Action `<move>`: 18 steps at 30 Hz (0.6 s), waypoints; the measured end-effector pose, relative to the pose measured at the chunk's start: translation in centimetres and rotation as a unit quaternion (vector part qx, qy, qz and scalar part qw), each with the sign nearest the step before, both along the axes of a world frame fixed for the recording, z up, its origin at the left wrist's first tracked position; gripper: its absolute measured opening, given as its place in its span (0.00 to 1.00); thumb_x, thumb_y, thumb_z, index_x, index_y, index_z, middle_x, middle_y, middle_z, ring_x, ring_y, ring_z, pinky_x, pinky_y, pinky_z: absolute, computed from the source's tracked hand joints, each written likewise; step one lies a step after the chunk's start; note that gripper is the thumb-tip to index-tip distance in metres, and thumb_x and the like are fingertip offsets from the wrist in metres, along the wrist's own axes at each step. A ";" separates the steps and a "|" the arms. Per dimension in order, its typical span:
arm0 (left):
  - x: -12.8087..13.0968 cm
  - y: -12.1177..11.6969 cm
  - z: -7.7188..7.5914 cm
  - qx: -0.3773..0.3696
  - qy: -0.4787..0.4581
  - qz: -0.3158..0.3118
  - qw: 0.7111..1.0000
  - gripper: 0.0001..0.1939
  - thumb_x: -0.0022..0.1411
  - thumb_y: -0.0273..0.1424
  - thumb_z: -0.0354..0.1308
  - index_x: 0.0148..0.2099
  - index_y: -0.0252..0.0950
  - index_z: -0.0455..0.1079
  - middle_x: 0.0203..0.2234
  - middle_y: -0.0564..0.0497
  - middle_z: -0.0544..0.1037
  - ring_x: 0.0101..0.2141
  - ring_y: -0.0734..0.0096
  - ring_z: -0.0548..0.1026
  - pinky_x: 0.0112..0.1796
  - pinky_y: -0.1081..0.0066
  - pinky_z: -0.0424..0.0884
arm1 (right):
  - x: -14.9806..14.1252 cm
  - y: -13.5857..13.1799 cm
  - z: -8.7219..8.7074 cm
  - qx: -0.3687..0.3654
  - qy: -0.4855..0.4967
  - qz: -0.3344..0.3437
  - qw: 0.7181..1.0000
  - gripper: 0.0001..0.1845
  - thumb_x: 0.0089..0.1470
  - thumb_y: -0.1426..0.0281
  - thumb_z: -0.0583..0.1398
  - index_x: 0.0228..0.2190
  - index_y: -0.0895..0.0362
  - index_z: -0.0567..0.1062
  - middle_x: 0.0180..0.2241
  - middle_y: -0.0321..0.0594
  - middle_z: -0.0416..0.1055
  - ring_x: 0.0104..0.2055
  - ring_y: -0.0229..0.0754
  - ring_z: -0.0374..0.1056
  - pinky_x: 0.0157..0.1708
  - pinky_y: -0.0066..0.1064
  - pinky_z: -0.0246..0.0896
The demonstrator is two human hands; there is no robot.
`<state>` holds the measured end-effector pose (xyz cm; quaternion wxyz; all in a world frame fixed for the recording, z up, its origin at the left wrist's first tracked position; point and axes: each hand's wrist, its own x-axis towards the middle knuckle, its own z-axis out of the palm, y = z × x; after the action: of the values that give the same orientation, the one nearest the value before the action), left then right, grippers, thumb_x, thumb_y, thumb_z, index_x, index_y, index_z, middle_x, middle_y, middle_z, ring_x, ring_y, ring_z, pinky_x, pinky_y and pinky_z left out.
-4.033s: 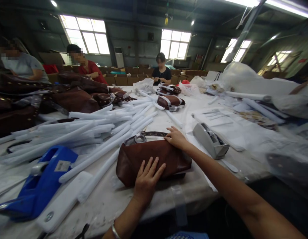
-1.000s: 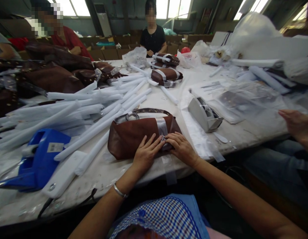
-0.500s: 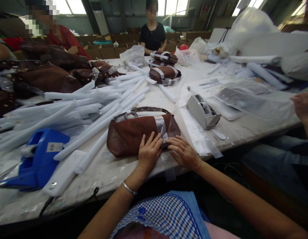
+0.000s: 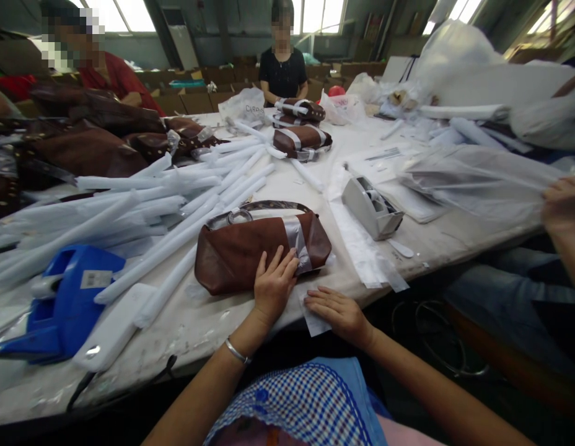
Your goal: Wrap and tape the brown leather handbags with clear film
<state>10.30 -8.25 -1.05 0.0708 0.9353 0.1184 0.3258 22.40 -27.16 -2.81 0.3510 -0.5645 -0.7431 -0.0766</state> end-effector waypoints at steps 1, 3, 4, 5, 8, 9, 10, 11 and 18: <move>0.0 0.0 0.0 0.002 0.001 0.002 1.000 0.17 0.66 0.25 0.58 0.56 0.40 0.69 0.59 0.50 0.71 0.63 0.57 0.63 0.66 0.47 0.52 | 0.0 0.0 0.0 0.005 0.008 -0.001 1.000 0.20 0.66 0.82 0.51 0.56 0.59 0.70 0.50 0.48 0.75 0.57 0.45 0.68 0.59 0.47 0.67; 0.0 -0.1 0.0 0.006 0.002 0.006 1.000 0.16 0.67 0.25 0.58 0.56 0.40 0.69 0.59 0.50 0.71 0.63 0.57 0.63 0.66 0.47 0.52 | -0.1 -0.1 0.2 0.009 0.011 0.002 1.000 0.19 0.66 0.82 0.53 0.54 0.59 0.72 0.49 0.47 0.76 0.55 0.44 0.70 0.58 0.45 0.68; 0.0 -0.1 0.1 0.007 0.002 0.007 1.000 0.16 0.67 0.25 0.58 0.56 0.40 0.69 0.59 0.49 0.71 0.63 0.56 0.63 0.66 0.47 0.52 | -0.2 -0.3 0.3 0.007 0.009 0.002 1.000 0.19 0.65 0.82 0.53 0.53 0.60 0.73 0.49 0.47 0.76 0.54 0.44 0.70 0.57 0.44 0.69; 0.0 -0.1 0.1 0.007 0.003 0.007 1.000 0.16 0.67 0.25 0.58 0.56 0.40 0.69 0.59 0.49 0.71 0.63 0.56 0.63 0.65 0.47 0.53 | -0.3 -0.4 0.4 0.006 0.007 0.000 1.000 0.19 0.65 0.83 0.53 0.53 0.60 0.73 0.49 0.47 0.76 0.55 0.44 0.70 0.57 0.44 0.69; 0.1 -0.1 0.3 0.008 0.005 0.007 1.000 0.15 0.67 0.26 0.57 0.55 0.40 0.70 0.59 0.48 0.71 0.63 0.56 0.64 0.64 0.46 0.55 | -0.4 -0.8 0.7 0.001 0.000 -0.001 1.000 0.20 0.65 0.83 0.53 0.54 0.59 0.73 0.49 0.47 0.76 0.55 0.45 0.70 0.56 0.43 0.70; 0.1 -0.1 0.3 0.011 0.005 0.008 1.000 0.15 0.68 0.26 0.57 0.55 0.41 0.70 0.59 0.48 0.72 0.63 0.56 0.64 0.64 0.46 0.56 | -0.4 -0.9 0.8 0.000 0.000 0.001 1.000 0.20 0.65 0.83 0.53 0.54 0.59 0.72 0.50 0.47 0.75 0.55 0.45 0.70 0.55 0.44 0.71; 0.1 -0.1 0.3 0.014 0.003 0.009 1.000 0.14 0.68 0.26 0.57 0.54 0.41 0.71 0.59 0.48 0.72 0.63 0.56 0.65 0.64 0.46 0.56 | -0.4 -0.9 1.0 0.001 0.001 0.004 1.000 0.20 0.65 0.82 0.52 0.55 0.59 0.72 0.50 0.47 0.75 0.55 0.45 0.70 0.55 0.44 0.71; 0.1 -0.1 0.3 0.018 -0.001 0.011 1.000 0.13 0.68 0.26 0.56 0.54 0.41 0.72 0.58 0.48 0.72 0.62 0.57 0.65 0.64 0.46 0.56 | -0.3 -0.9 1.2 0.002 0.004 0.006 1.000 0.20 0.66 0.82 0.52 0.56 0.58 0.71 0.50 0.47 0.75 0.54 0.45 0.70 0.54 0.44 0.72; 0.5 -0.6 -0.2 0.028 -0.035 0.021 0.999 0.09 0.69 0.26 0.56 0.50 0.40 0.73 0.47 0.49 0.78 0.53 0.64 0.74 0.65 0.53 0.57 | 1.9 1.5 5.1 0.014 0.071 0.003 0.997 0.21 0.64 0.82 0.52 0.52 0.54 0.74 0.46 0.42 0.78 0.48 0.41 0.74 0.52 0.38 0.71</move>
<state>10.78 -8.80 -1.25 0.0417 0.9224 0.1264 0.3626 24.33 -25.65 2.32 0.4110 -0.5614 -0.7168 -0.0451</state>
